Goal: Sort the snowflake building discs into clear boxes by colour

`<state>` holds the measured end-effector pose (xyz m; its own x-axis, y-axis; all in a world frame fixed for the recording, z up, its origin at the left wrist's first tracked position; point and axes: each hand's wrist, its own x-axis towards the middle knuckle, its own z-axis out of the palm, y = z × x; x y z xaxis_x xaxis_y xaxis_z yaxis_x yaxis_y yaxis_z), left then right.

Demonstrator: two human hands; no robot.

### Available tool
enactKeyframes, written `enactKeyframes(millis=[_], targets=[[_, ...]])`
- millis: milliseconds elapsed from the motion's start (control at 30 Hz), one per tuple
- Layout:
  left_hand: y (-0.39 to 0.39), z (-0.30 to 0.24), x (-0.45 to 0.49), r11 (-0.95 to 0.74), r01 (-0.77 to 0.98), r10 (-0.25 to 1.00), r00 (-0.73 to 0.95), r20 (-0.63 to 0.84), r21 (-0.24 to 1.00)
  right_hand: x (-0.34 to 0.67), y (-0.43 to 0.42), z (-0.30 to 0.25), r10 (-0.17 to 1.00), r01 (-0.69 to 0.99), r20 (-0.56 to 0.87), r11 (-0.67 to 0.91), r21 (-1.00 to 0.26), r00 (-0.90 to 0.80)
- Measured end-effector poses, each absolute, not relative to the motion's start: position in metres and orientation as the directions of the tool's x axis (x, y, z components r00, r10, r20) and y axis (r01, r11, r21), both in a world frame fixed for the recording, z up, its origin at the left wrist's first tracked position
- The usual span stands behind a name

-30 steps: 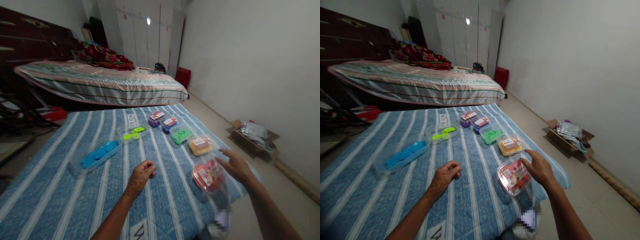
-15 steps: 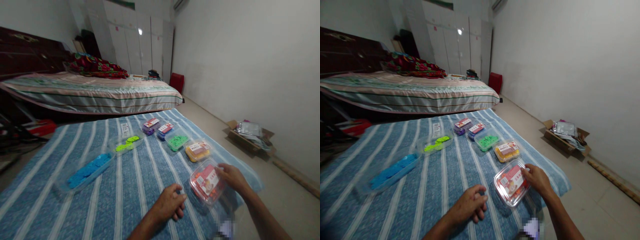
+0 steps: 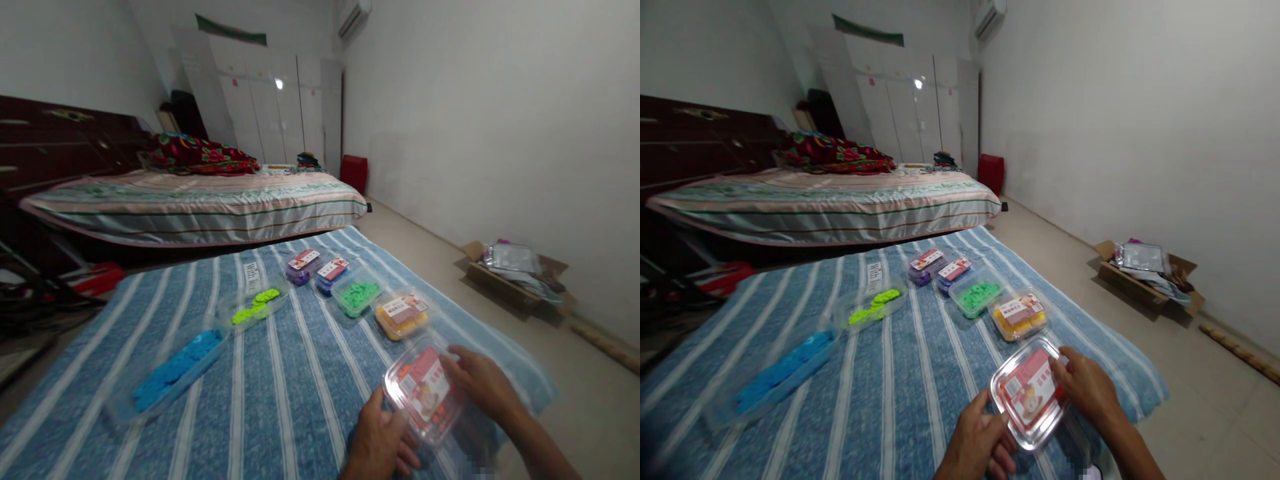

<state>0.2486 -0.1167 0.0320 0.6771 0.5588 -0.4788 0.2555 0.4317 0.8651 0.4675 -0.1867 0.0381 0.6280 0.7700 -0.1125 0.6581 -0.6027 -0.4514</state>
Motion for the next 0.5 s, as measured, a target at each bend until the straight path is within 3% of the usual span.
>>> enactKeyframes(millis=[233, 500], targets=[[-0.106, 0.042, 0.237, 0.428, 0.186, 0.647, 0.621, -0.443, 0.884, 0.451, -0.175, 0.035, 0.786, 0.643, -0.122, -0.575, -0.505, 0.606], [-0.105, 0.042, 0.243, 0.464, 0.171, 0.626, 0.630, -0.458, 0.869, 0.462, -0.181, 0.033, 0.758, 0.606, -0.136, -0.603, -0.519, 0.638]])
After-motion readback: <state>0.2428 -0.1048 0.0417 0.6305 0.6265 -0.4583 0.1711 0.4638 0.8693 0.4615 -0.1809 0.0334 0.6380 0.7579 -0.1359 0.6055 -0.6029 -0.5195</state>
